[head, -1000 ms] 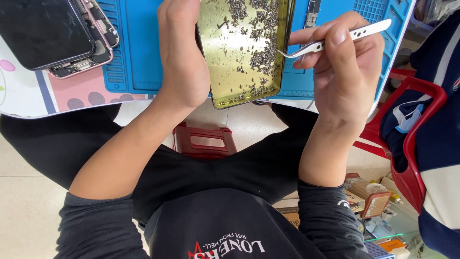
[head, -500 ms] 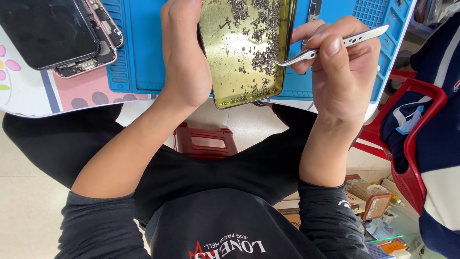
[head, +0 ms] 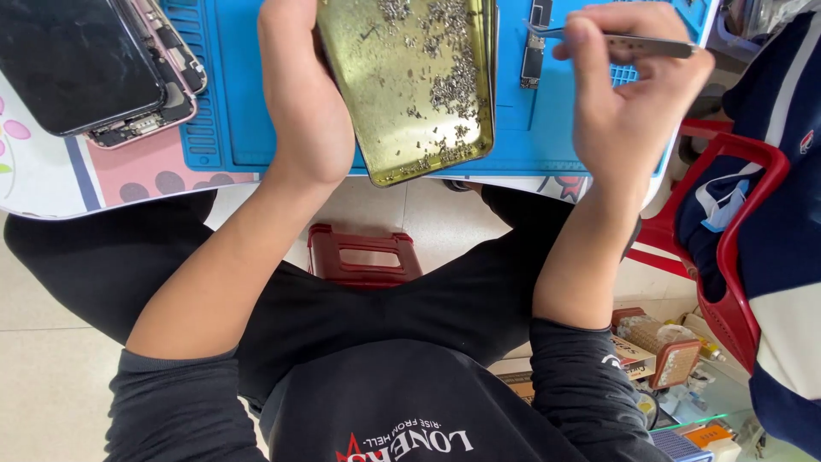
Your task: Sorting and organizing tiny screws from a metal tray using tweezers on a mobile repair workbench.
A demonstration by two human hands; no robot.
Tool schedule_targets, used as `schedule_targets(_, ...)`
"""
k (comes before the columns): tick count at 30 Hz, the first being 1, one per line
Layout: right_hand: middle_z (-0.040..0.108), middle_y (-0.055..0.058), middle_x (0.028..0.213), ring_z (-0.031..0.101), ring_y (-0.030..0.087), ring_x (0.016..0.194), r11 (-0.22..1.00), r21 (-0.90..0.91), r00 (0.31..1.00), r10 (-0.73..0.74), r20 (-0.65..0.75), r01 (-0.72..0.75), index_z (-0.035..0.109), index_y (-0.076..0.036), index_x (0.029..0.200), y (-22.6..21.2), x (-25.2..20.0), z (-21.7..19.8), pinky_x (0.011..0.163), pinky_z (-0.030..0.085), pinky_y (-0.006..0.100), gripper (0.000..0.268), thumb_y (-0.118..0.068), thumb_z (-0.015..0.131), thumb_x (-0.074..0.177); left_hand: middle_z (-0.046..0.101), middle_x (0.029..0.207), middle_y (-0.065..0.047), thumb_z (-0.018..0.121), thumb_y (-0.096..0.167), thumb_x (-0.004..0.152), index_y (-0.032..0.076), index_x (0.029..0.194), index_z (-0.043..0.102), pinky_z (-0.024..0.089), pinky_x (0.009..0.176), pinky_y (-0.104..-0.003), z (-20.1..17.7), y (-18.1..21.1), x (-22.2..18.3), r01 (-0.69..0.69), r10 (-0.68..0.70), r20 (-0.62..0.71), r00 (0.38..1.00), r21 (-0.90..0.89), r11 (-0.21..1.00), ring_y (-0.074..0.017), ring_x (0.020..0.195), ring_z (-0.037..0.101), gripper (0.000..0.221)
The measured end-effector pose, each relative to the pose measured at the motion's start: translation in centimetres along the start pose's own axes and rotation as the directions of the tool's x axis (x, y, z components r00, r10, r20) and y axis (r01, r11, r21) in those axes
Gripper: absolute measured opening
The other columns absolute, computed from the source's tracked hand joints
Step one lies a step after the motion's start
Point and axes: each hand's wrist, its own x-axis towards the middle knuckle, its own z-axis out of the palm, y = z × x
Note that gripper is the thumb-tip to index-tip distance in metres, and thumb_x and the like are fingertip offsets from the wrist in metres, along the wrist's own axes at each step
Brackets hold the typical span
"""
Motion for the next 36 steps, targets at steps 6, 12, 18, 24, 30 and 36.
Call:
schedule_targets(6,0.069,0.023,0.108,0.069,0.033,0.095,0.996,-0.083,0.999,-0.036,0.032,0.039,0.074,0.012,0.114,-0.1,-0.1,0.1,0.077,0.062,0.040,0.021,-0.006,0.066,0.122,0.058,0.131,-0.012,0.034,0.037,0.123,0.017,0.138,0.051,0.049,0.109,-0.042,-0.4,-0.4,-0.3,-0.074,0.073,0.009,0.997,0.106,0.992,-0.0236,0.121,0.059,0.030)
schedule_targets(12,0.066,0.025,0.094,0.060,0.031,0.078,0.985,-0.091,0.988,-0.148,-0.036,0.144,0.072,0.015,0.114,0.4,-0.5,-2.8,0.071,0.046,0.041,0.025,-0.006,0.064,0.125,0.058,0.121,-0.010,0.037,0.037,0.119,0.017,0.127,0.054,0.047,0.103,-0.040,0.1,0.0,0.2,-0.055,0.056,-0.019,0.998,0.025,0.998,-0.0200,0.112,0.057,0.027)
schedule_targets(18,0.071,0.014,0.114,0.061,0.030,0.100,0.764,-0.592,0.954,-0.102,0.282,0.257,0.084,0.001,0.128,0.8,-2.8,-6.6,0.076,0.046,0.038,0.013,0.009,0.089,0.119,0.057,0.114,-0.009,0.038,0.040,0.115,0.016,0.119,0.053,0.047,0.097,-0.041,0.5,0.8,0.6,0.027,-0.026,0.003,1.000,-0.032,0.999,-0.0211,0.106,0.057,0.029)
schedule_targets(24,0.067,0.008,0.113,0.061,0.026,0.102,0.679,-0.697,0.943,0.019,0.331,0.231,0.079,-0.005,0.128,0.1,-3.9,-5.6,0.064,0.046,0.035,0.015,0.004,0.080,0.117,0.060,0.099,-0.003,0.049,0.039,0.102,0.017,0.101,0.058,0.050,0.084,-0.040,1.6,3.3,1.3,0.296,-0.309,-0.037,0.950,-0.206,0.933,-0.0184,0.095,0.062,0.024)
schedule_targets(30,0.062,0.019,0.107,0.054,0.029,0.086,0.925,-0.372,0.987,-0.014,0.161,0.074,0.074,0.009,0.132,-2.6,-3.3,-3.9,0.076,0.042,0.042,0.024,-0.003,0.055,0.124,0.072,0.094,-0.004,0.051,0.042,0.094,0.015,0.093,0.070,0.056,0.075,-0.041,3.2,5.1,0.4,0.522,-0.542,0.060,0.838,-0.375,0.766,-0.0232,0.094,0.074,0.033)
schedule_targets(36,0.029,-0.005,0.075,0.027,0.009,0.069,0.872,0.165,0.859,0.391,0.330,-0.461,0.036,-0.012,0.080,-6.1,-3.9,-0.4,0.062,0.021,0.029,0.047,-0.042,0.038,0.116,0.032,0.172,-0.017,0.044,0.052,0.098,0.005,0.161,0.033,0.024,0.131,-0.048,4.4,2.6,-1.9,0.609,-0.626,-0.087,0.775,-0.161,0.777,-0.0305,0.162,0.027,0.080)
